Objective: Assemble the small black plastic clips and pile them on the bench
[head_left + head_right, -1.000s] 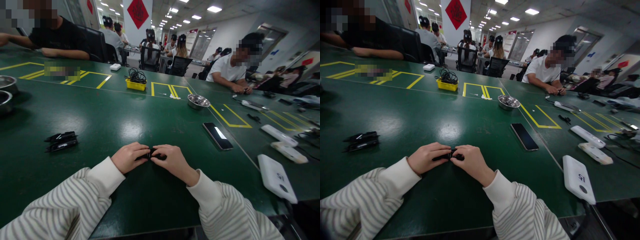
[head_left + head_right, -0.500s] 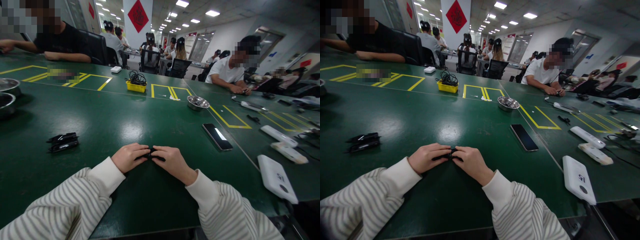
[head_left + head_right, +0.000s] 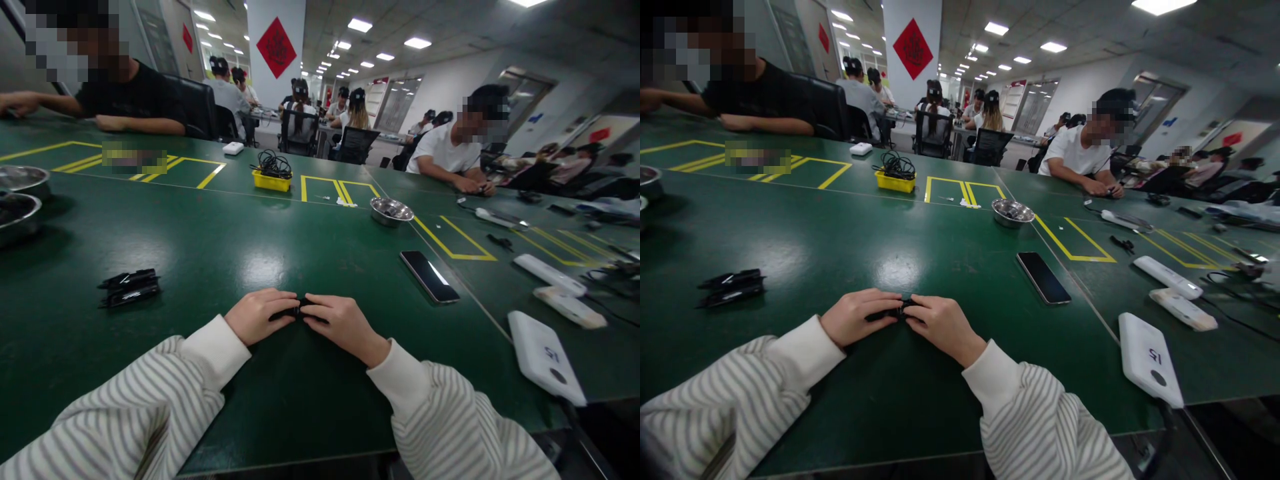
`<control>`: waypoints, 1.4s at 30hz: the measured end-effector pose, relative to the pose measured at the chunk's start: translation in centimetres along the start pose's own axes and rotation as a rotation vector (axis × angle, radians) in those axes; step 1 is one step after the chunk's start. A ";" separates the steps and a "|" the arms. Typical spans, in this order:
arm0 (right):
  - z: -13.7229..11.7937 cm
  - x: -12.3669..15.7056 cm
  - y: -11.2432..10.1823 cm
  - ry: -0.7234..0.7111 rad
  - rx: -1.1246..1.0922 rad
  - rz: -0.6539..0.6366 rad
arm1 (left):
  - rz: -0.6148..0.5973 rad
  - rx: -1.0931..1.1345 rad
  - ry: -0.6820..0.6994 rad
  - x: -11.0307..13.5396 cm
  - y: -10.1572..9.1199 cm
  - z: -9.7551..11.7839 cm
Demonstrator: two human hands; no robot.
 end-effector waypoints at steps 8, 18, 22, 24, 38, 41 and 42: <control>1.0 0.7 -0.7 -0.008 0.067 -0.004 | -0.024 0.022 -0.049 -0.8 1.6 0.3; 5.3 3.2 -3.6 0.119 0.176 -0.003 | -0.139 -0.030 -0.089 -5.4 7.0 2.6; 7.5 4.6 -5.6 0.280 0.148 0.031 | -0.140 -0.047 -0.098 -7.8 10.1 4.1; 8.6 5.1 -6.4 0.366 0.123 0.059 | -0.136 -0.052 -0.104 -8.8 11.6 4.8; 11.0 6.3 -6.2 0.516 0.338 0.209 | -0.112 -0.071 -0.200 -11.9 15.1 6.4; 11.4 6.5 -6.1 0.504 0.398 0.215 | -0.097 -0.070 -0.204 -12.0 15.3 6.3; 11.7 6.6 -6.2 0.511 0.422 0.220 | -0.091 -0.070 -0.204 -12.0 15.3 6.4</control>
Point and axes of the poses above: each hand's wrist, its own x-axis away from the middle knuckle, its own y-axis out of the palm, z = x × y, the point moved 1 cm from there along -x, towards the middle knuckle, and after that the axes turned 14 degrees about z, right-handed, at the moved point
